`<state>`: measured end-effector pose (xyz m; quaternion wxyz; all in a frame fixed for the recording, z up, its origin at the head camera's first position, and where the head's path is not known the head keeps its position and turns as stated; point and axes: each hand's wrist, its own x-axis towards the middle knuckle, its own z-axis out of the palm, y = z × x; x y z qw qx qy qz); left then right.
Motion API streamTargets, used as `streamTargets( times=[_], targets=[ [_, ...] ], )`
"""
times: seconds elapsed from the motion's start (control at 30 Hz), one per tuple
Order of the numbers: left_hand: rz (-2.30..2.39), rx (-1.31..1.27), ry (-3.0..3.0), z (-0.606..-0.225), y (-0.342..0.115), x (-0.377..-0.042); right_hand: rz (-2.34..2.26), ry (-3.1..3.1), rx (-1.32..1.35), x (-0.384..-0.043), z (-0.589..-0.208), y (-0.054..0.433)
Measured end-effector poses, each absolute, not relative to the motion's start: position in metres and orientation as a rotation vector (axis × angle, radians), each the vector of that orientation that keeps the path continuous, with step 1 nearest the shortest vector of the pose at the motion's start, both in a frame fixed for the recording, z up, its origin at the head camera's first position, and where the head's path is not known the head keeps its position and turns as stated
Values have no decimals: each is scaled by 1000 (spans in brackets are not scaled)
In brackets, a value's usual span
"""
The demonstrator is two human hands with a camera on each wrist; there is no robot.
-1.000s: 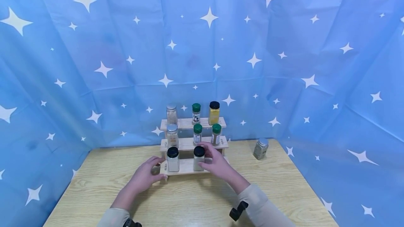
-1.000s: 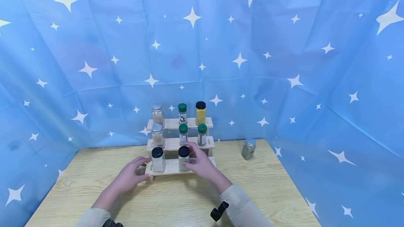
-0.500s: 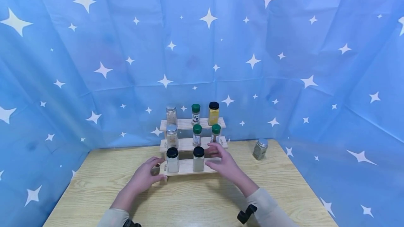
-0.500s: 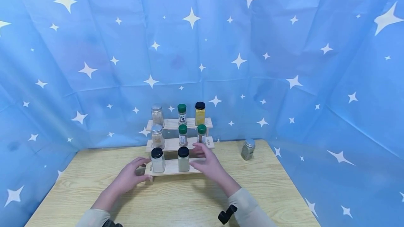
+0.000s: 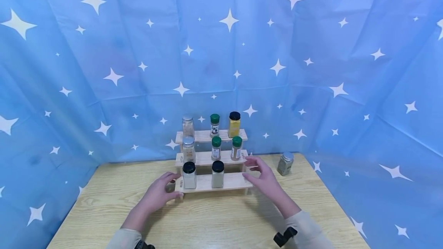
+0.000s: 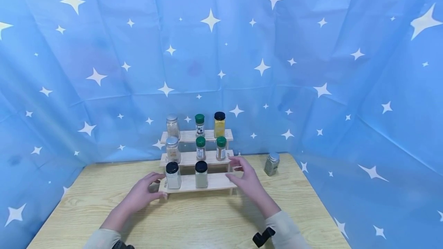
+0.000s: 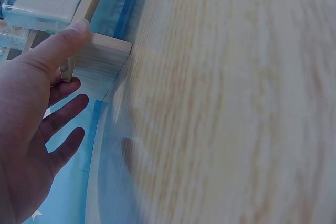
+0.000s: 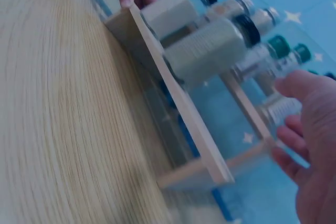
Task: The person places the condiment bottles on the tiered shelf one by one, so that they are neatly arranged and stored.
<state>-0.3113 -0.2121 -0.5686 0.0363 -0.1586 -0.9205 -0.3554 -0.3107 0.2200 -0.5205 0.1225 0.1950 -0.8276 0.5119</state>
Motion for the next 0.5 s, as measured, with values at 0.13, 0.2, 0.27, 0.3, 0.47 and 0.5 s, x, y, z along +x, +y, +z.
streamTargets(
  times=[0.13,0.2,0.27,0.3,0.47,0.5],
  targets=[
    [-1082,-480,-2829,-568,-212,-311,1402,-2299,473,-312,-524,245],
    [-1081,-477,-2831,-568,-211,-312,1367,-2242,379,-314,-526,259],
    [-1085,-475,-2833,-568,-211,-312,1325,-2193,260,-316,-529,272],
    [-1087,-476,-2833,-568,-211,-312,1314,-2166,199,-317,-531,279],
    [-1094,-476,-2834,-568,-211,-311,1238,-2055,27,-325,-543,309],
    [-1092,-478,-2834,-568,-212,-311,1227,-2045,12,-326,-546,313]
  ],
)
